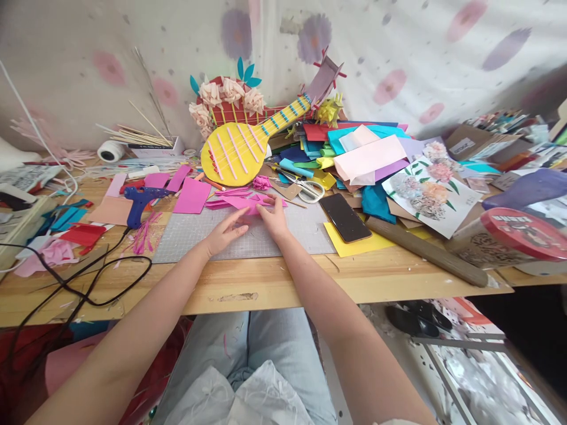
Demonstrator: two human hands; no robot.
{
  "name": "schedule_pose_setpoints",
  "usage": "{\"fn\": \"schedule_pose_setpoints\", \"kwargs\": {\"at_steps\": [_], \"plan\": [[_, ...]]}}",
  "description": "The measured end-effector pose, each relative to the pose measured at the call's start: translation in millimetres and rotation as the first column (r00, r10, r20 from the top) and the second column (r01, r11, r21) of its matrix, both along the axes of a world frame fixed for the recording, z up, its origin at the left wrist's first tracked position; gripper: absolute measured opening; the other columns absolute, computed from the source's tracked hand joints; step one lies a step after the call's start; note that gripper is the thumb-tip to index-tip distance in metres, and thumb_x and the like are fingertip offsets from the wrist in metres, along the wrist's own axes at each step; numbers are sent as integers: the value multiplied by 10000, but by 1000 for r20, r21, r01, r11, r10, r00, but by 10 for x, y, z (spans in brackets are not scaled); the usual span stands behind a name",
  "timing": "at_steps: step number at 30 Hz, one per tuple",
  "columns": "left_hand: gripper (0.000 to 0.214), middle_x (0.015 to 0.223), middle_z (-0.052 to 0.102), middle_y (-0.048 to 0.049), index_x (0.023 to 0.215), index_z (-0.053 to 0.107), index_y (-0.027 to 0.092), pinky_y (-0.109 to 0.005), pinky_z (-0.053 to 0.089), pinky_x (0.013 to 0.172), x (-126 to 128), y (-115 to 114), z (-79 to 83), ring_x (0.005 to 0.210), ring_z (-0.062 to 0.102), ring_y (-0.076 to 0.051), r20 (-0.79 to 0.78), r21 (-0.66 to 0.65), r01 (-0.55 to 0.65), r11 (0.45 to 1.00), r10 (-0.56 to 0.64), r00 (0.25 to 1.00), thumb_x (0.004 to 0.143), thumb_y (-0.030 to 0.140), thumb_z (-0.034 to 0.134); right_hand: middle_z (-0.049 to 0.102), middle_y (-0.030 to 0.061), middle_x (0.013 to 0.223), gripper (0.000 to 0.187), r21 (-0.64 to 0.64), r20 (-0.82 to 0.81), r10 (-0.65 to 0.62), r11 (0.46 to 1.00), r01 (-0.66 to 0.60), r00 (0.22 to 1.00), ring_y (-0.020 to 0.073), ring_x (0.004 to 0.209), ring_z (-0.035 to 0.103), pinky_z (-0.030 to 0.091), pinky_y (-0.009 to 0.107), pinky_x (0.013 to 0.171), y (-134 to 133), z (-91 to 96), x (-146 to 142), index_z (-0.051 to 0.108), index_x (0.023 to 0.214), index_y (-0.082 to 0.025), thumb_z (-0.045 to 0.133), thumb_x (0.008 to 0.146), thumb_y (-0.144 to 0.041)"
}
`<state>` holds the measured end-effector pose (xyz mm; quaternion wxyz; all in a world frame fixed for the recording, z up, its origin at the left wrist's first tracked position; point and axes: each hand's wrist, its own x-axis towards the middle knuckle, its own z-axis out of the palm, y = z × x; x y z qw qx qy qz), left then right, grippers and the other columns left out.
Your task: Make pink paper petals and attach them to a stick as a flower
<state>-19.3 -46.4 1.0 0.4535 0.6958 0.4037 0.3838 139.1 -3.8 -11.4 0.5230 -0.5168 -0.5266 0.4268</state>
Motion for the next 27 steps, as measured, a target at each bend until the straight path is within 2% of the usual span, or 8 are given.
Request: {"fn": "schedule_pose_setpoints", "kwargs": {"at_steps": [3,6,11,14,17,20,23,27], "plan": [[630,1273,493,-107,1326,390,246,-271,500,703,-7,5,-5,923,578,-158,-77,32,-57,998,60,995,730,257,591,526,81,1098,449,3,37,-36,999,36,999,108,719,554,480,305,720,12,16,28,389,1102,-204,549,684,-245],[664,1196,539,-74,1327,375,263,-240,484,669,-73,60,-24,787,567,-108,-149,135,-253,958,272,951,707,139,577,530,72,1071,444,19,59,-23,1000,22,998,91,652,512,465,283,670,29,12,52,393,1104,-205,513,677,-205],[300,1019,555,-43,995,631,222,-256,473,683,-231,129,-11,785,538,-128,-262,356,-376,855,478,838,715,140,566,500,89,1140,518,70,137,61,995,-71,989,115,714,535,465,293,673,32,1,62,346,1200,-227,496,707,-274],[96,894,504,-55,796,651,203,-298,457,748,-232,96,43,855,522,-174,-315,516,-420,747,621,718,730,220,583,369,126,1311,659,191,170,-2,981,-31,985,175,948,548,456,352,784,3,39,72,177,1335,-263,463,743,-296],[56,895,480,-72,745,617,200,-349,411,834,-157,52,77,944,482,-219,-331,665,-418,619,746,578,743,225,567,246,127,1404,741,346,329,-140,938,19,934,244,1191,401,387,429,905,-68,116,80,110,1386,-264,476,743,-295],[47,885,490,-78,728,590,200,-372,385,829,-57,36,58,932,472,-232,-424,706,-298,643,720,549,744,186,547,342,106,1371,639,430,621,-152,886,-172,769,273,1254,287,284,460,995,-172,185,34,325,1335,-220,517,728,-276],[70,888,510,-90,769,595,199,-385,376,805,20,38,11,930,471,-244,-516,678,-193,709,646,562,755,192,527,505,74,1242,407,339,814,-54,853,-397,579,249,1144,379,284,426,976,-254,196,-67,543,1152,-218,487,749,-197],[89,900,526,-92,792,606,197,-406,369,823,25,23,-1,942,476,-252,-561,622,-124,773,551,617,731,221,546,594,73,1074,259,253,862,-12,876,-411,506,220,993,475,348,373,876,-253,151,-140,630,911,-193,420,775,-126]]}}
